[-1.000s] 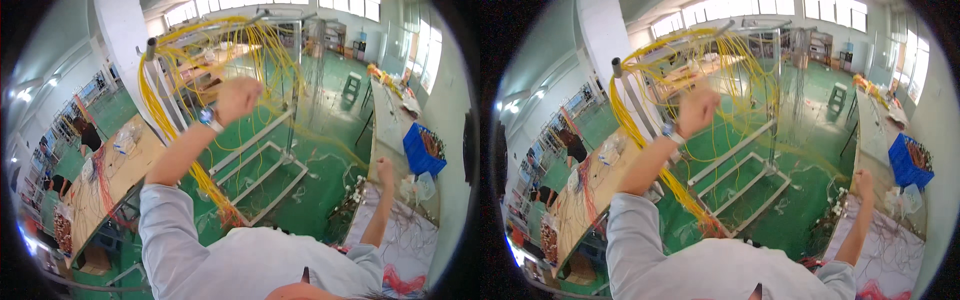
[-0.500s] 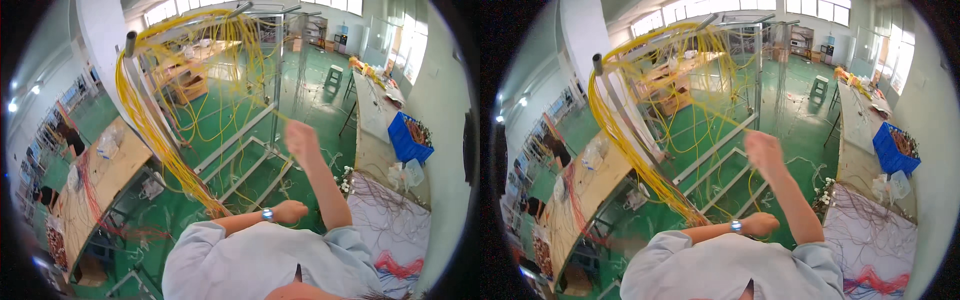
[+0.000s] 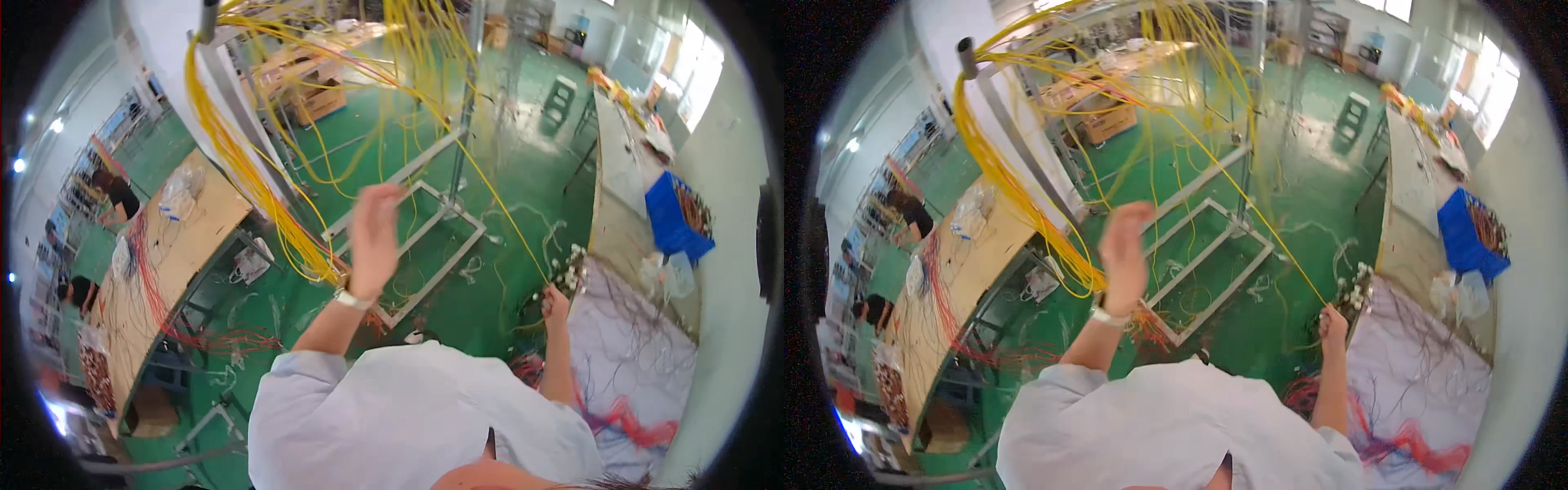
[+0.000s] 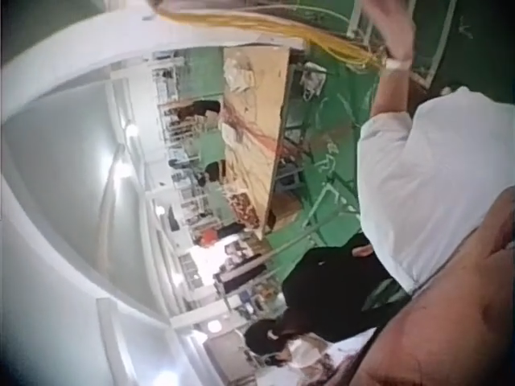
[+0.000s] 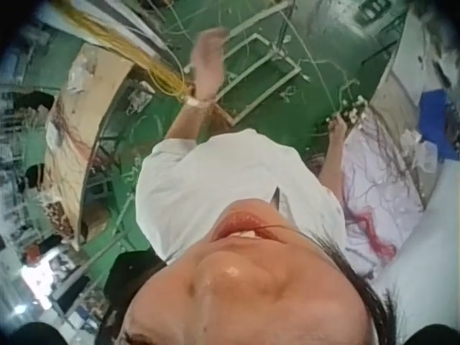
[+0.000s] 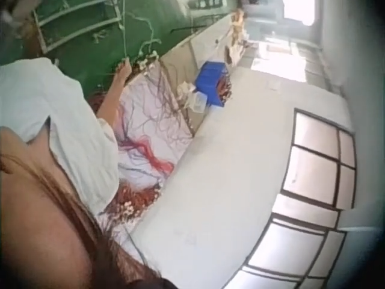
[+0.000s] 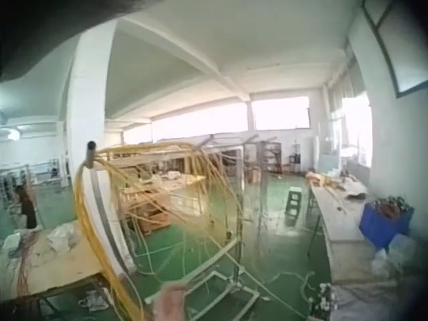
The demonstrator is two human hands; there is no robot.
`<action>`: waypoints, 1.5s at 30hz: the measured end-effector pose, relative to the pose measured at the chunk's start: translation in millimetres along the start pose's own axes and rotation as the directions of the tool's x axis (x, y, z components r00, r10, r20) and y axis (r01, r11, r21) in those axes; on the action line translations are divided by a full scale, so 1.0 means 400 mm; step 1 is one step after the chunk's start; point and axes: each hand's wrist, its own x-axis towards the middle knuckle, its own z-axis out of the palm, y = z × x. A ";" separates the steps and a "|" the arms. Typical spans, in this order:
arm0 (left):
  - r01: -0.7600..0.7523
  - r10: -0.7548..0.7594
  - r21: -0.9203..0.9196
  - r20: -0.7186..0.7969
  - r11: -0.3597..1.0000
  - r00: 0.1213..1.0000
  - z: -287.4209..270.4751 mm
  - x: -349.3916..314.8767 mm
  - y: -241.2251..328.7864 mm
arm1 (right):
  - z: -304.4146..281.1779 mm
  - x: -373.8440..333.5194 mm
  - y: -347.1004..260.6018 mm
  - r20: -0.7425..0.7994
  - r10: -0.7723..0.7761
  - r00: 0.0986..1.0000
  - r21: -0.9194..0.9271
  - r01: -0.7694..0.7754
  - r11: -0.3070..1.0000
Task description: Assembling and taping electrical wire harnesses on a factory workbench.
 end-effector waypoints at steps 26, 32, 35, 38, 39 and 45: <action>0.821 -0.273 -0.198 0.879 0.536 0.390 0.215 0.067 -0.078 | 0.867 -0.336 -0.451 0.653 -0.472 0.592 -0.250 0.757 0.604; 0.706 -0.282 -0.066 0.887 0.705 0.365 0.196 0.027 -0.192 | 0.784 -0.233 -0.344 0.639 -0.371 0.673 0.046 0.448 0.893; 0.680 -0.276 -0.081 0.874 0.728 0.399 0.187 -0.031 -0.273 | 0.779 -0.238 -0.298 0.737 -0.215 0.641 -0.069 0.387 0.919; 0.785 -0.259 -0.079 0.920 0.615 0.295 0.217 -0.051 -0.338 | 0.735 -0.227 -0.303 0.709 0.006 0.705 -0.245 0.239 0.939; 0.796 -0.227 -0.051 0.946 0.603 0.233 0.234 -0.052 -0.347 | 0.712 -0.200 -0.284 0.745 -0.049 0.666 -0.157 0.246 0.956; 0.558 -0.142 -0.312 0.768 0.769 0.625 0.324 -0.007 -0.217 | 0.364 0.044 0.025 0.137 -0.099 0.986 0.402 0.035 0.915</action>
